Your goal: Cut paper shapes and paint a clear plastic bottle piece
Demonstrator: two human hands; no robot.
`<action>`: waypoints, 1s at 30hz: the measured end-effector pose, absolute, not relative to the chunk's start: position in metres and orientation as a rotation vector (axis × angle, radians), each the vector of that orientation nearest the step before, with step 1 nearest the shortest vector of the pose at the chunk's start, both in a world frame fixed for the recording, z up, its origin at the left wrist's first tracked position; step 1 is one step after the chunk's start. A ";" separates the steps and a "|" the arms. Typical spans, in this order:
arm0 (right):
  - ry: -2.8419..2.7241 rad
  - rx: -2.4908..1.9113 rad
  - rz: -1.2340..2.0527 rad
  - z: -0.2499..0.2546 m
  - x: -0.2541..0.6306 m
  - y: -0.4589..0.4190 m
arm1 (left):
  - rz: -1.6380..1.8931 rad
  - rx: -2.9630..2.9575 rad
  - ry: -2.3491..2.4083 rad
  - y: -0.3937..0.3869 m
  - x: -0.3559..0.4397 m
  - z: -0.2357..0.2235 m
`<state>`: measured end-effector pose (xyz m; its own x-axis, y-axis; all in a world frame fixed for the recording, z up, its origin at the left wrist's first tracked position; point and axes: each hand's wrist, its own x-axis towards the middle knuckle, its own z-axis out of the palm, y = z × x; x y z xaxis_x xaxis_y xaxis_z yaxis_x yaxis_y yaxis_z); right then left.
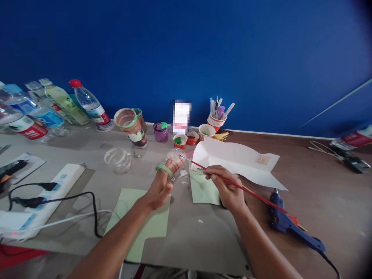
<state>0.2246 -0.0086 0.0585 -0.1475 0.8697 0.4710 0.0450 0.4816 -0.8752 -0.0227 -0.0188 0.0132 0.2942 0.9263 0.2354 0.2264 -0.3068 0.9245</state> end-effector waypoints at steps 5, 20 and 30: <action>-1.531 -0.843 0.894 0.056 0.228 -0.006 | 1.003 1.870 1.105 -0.018 -0.022 0.019; -1.408 -0.826 0.960 0.055 0.229 -0.006 | 0.945 2.124 1.200 -0.016 -0.022 0.020; -1.280 -0.865 1.061 0.052 0.231 -0.006 | 0.922 2.133 1.258 -0.017 -0.022 0.017</action>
<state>0.2305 -0.0062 0.0515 -0.0225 0.9498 0.3122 -0.1307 0.3068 -0.9428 -0.0219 -0.0170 0.0173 0.3455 0.8889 0.3007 0.5547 -0.4519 0.6986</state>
